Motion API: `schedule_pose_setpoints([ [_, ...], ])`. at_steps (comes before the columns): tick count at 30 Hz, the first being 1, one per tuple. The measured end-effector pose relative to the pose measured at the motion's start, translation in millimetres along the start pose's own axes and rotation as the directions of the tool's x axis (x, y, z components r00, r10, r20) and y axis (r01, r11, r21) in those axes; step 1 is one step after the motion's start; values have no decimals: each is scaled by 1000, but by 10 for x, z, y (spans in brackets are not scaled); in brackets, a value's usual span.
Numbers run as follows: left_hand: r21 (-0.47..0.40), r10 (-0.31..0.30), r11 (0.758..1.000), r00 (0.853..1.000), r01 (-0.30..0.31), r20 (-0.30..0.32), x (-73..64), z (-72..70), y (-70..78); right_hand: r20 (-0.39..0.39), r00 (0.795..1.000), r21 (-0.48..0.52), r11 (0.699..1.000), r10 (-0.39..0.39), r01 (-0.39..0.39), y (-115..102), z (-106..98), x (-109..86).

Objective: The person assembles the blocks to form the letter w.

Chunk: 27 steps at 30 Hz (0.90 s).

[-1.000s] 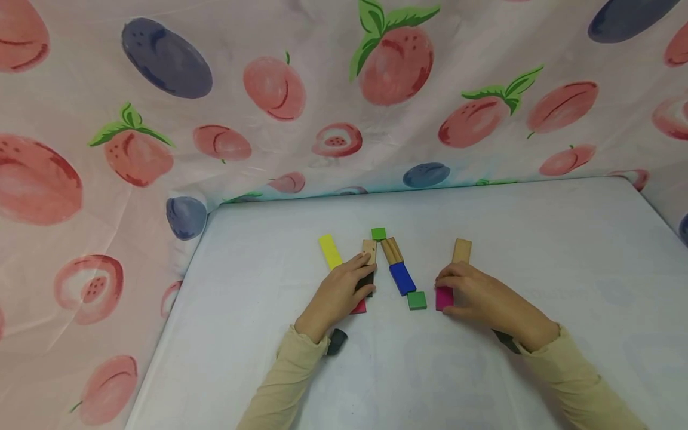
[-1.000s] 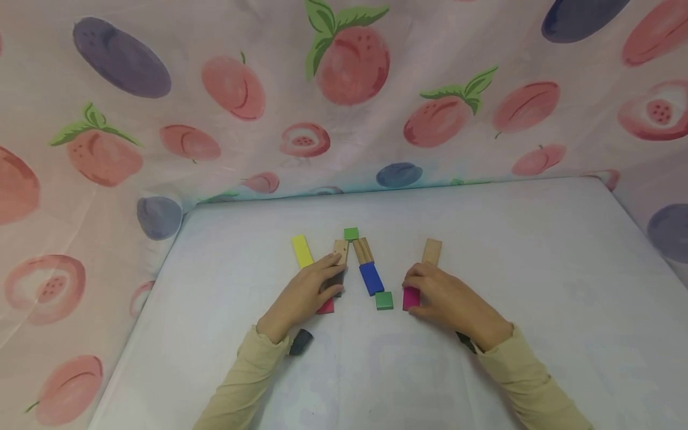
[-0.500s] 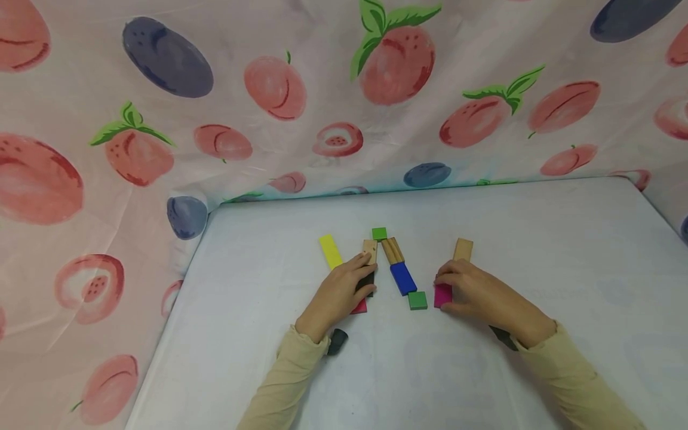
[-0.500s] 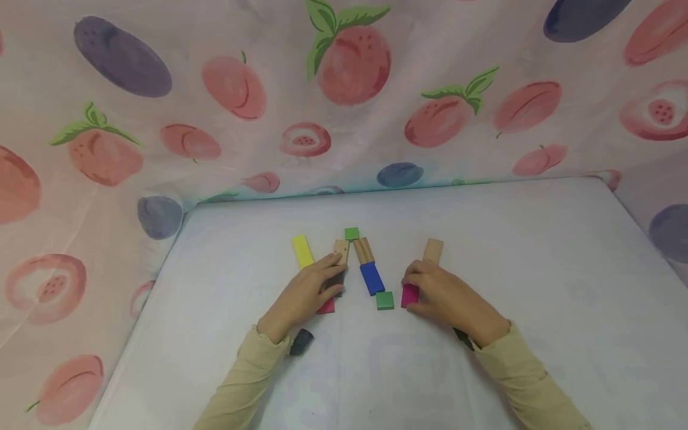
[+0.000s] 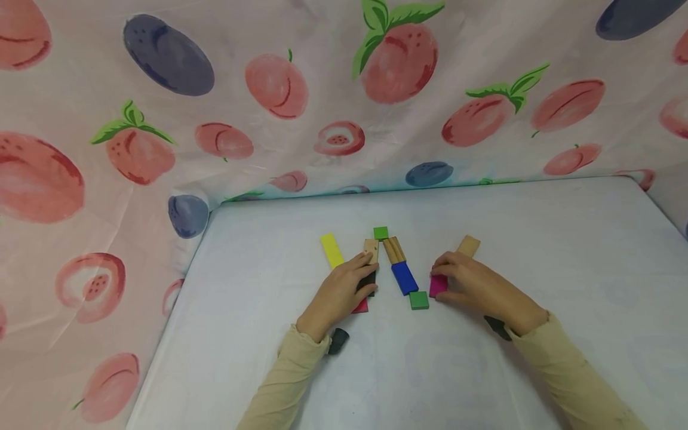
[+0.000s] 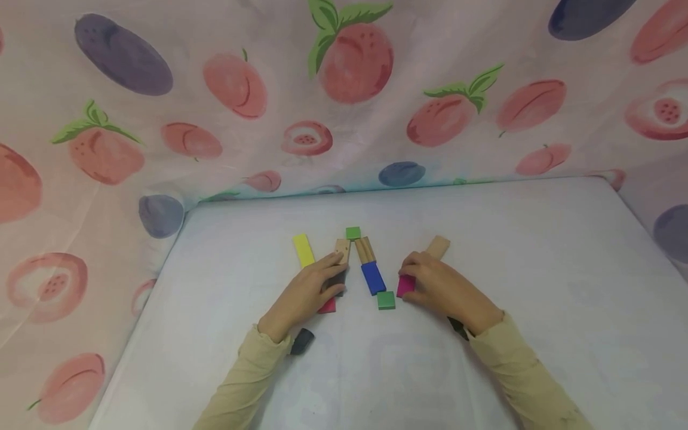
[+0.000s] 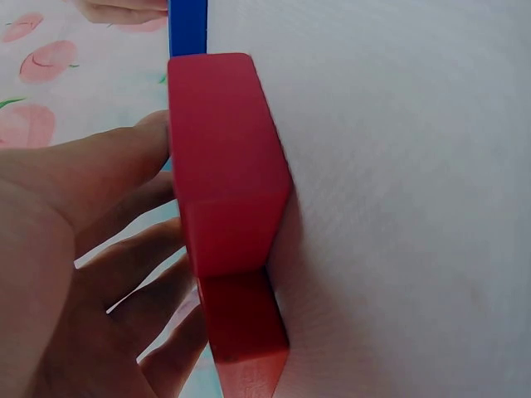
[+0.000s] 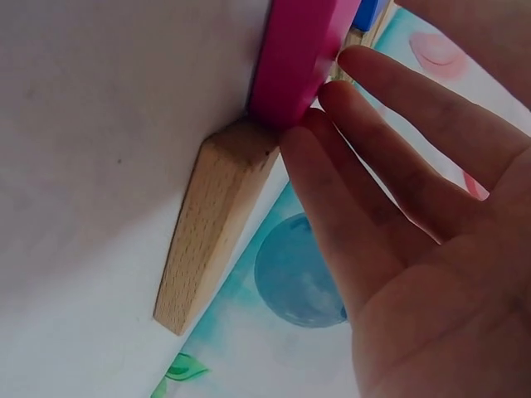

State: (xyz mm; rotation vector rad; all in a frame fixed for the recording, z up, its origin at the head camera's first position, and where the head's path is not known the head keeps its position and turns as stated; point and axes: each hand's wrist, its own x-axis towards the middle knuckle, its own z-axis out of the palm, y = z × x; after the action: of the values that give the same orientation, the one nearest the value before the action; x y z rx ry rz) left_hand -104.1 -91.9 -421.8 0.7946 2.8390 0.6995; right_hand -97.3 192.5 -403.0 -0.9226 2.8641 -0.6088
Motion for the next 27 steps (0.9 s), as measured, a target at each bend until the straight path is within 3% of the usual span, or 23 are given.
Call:
schedule_pose_setpoints([
  [27,0,-6,1000,1000,6,7,9,22,-11,19,999,12,999,35,-35,-18,23,123],
])
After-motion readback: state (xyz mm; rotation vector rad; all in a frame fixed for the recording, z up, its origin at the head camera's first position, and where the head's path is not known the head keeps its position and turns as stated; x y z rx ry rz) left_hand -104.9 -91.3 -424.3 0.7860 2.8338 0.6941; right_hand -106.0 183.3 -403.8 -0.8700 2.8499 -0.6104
